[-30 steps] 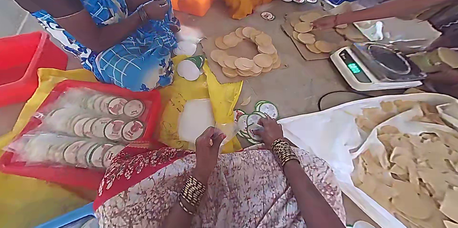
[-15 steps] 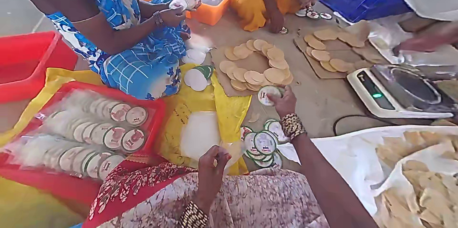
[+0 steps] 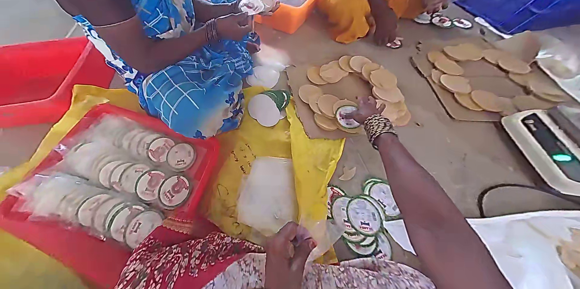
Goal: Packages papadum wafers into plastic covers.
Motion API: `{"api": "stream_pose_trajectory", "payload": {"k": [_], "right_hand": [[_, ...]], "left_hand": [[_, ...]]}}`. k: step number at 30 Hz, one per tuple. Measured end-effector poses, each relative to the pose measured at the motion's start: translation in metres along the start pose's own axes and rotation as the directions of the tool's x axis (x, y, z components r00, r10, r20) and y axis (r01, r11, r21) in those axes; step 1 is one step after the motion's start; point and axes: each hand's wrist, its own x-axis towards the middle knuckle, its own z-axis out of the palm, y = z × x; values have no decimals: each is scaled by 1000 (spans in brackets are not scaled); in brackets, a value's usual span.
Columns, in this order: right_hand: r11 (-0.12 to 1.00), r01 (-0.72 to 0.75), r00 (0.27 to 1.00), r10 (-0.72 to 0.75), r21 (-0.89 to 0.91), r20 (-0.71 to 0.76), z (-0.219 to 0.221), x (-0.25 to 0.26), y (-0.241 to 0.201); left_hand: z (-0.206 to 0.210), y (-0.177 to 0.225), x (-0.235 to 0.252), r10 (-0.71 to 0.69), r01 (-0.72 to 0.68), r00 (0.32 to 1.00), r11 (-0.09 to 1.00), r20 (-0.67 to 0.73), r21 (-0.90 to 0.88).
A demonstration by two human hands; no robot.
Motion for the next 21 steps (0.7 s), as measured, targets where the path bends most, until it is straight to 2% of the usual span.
{"api": "stream_pose_trajectory", "payload": {"k": [3,6,8,12,16,18,21], "right_hand": [[996,35,999,-37,-86,-13,-8,6,-5],[986,166,975,-165,-5,-149,-14,-10,-10],[975,213,968,-203,60,-150,-18,-25,-12],[974,98,995,-93,206,-31,-30,-78,-14],[912,112,987,-57,396,-150,-39,-176,16],[819,145,961,18,555,-277,-40,-242,36],[632,281,876,139,722,-462,-45,-350,59]], "left_hand": [[1,0,1,1,-1,1000,1000,7,-26],[0,-2,1,12,-12,1000,1000,11,-15],[0,-4,1,31,-31,1000,999,-1,-5],[0,-7,3,58,-57,998,998,-29,16],[-2,-9,6,90,-91,994,996,-66,-13],[-2,-10,6,108,-111,992,993,-64,-45],[0,-5,3,100,-102,994,994,-48,-35]]}}
